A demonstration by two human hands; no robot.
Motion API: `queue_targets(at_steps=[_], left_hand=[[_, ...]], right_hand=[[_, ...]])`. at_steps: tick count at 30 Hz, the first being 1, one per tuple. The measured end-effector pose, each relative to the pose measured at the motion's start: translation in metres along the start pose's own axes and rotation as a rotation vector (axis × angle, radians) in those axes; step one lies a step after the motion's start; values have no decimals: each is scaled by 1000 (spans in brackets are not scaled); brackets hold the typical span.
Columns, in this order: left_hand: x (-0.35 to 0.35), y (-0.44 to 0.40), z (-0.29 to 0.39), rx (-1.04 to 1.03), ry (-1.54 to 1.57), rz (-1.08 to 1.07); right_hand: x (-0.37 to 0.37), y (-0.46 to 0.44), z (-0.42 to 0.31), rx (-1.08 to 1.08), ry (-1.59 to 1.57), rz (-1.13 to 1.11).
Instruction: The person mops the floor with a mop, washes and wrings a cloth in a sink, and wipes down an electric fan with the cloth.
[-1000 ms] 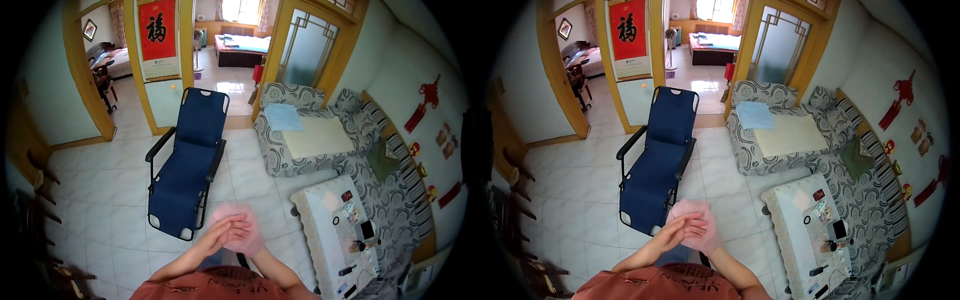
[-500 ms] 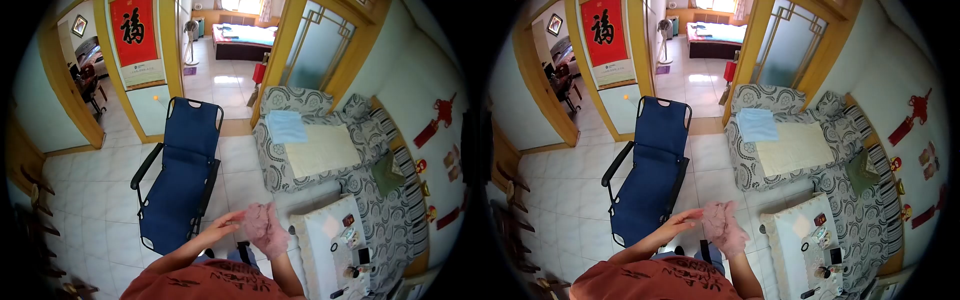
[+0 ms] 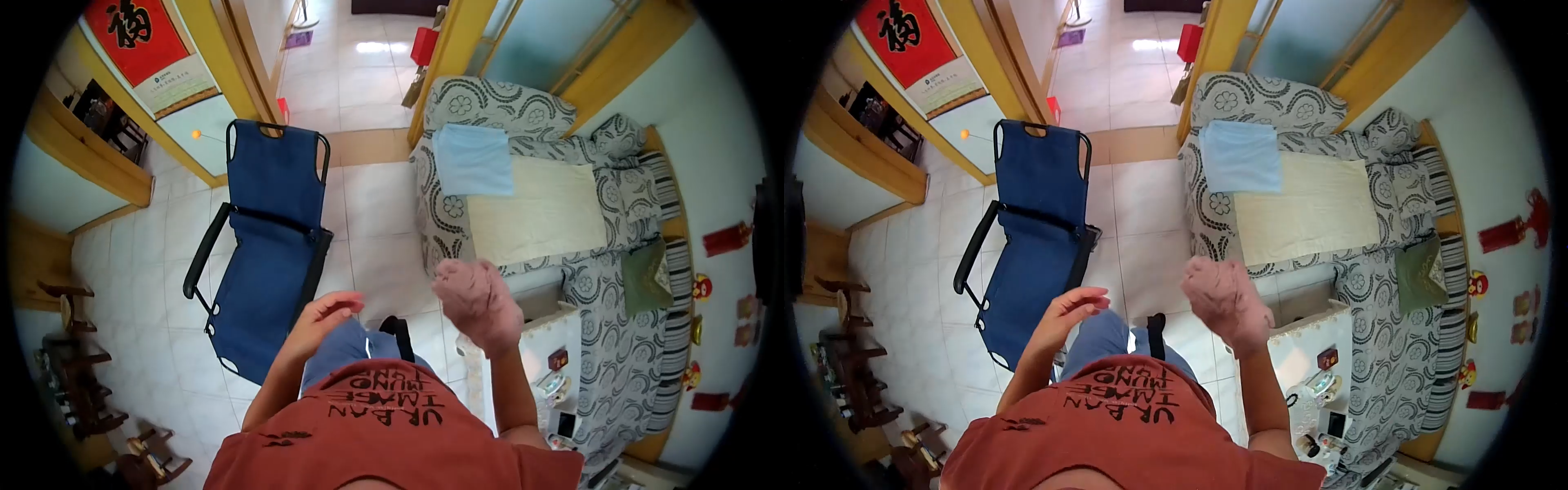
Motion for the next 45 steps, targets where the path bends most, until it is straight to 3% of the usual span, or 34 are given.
queue_targets(at_steps=[1, 2, 4, 5, 6, 9, 10, 15, 19, 24, 25, 27, 28, 33, 36, 38, 40, 41, 42, 44, 45], left_hand=[[5, -11, 2, -11, 5, 42], [7, -24, 3, 2, 9, 55], [18, -48, 8, 41, -3, 113], [25, -64, 8, 51, 2, 123], [30, -80, 11, 58, -4, 125], [42, -136, 27, 84, -29, 89], [45, -155, 35, 88, -26, 82], [56, -238, 104, 38, -67, -3], [72, -289, 129, 58, -72, -26], [97, -338, 145, 112, -60, 20], [103, -348, 147, 101, -76, 48], [111, -370, 150, 104, -66, 86], [115, -380, 153, 109, -62, 113], [131, -450, 168, 105, -23, 224], [133, -498, 194, 101, -19, 288], [133, -532, 211, 71, 13, 290], [133, -557, 226, 89, 15, 328], [136, -570, 233, 84, 9, 352], [138, -581, 240, 75, 3, 374], [145, -602, 246, 73, 30, 396], [150, -609, 245, 84, 32, 393]], right_hand=[[-9, -11, 1, 235, 626, -102], [-9, -26, 12, 242, 615, -116], [19, -61, 57, -240, -561, 31], [89, -93, -20, 193, 164, 143], [95, -113, -16, 188, 155, 142], [116, -157, 23, -122, -87, 248], [118, -170, 26, -129, -82, 246], [127, -220, 72, -428, -1128, 552], [137, -269, 92, -362, -910, 549], [135, -314, 142, -568, -1284, 634], [130, -328, 152, -571, -1284, 621], [136, -367, 159, -340, -842, 560], [137, -385, 168, -335, -846, 545], [99, -492, 225, -649, -2224, 418], [108, -560, 239, -797, -2135, 416], [113, -613, 229, -753, -2258, 283], [149, -645, 228, -582, -1498, 447], [139, -673, 242, -401, -1448, 204], [130, -677, 265, -415, -1446, 189], [103, -706, 263, -636, -2177, -18], [92, -721, 265, -720, -2263, -92]])
Point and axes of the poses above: each hand's wrist, its own y-axis away from the middle knuckle, its own x-axis out of the back of the hand, z = x × y, the point moved 10 cm from there along -y, towards the middle knuckle, and after that the axes turned 4 degrees about z, right-handed, at the moved point
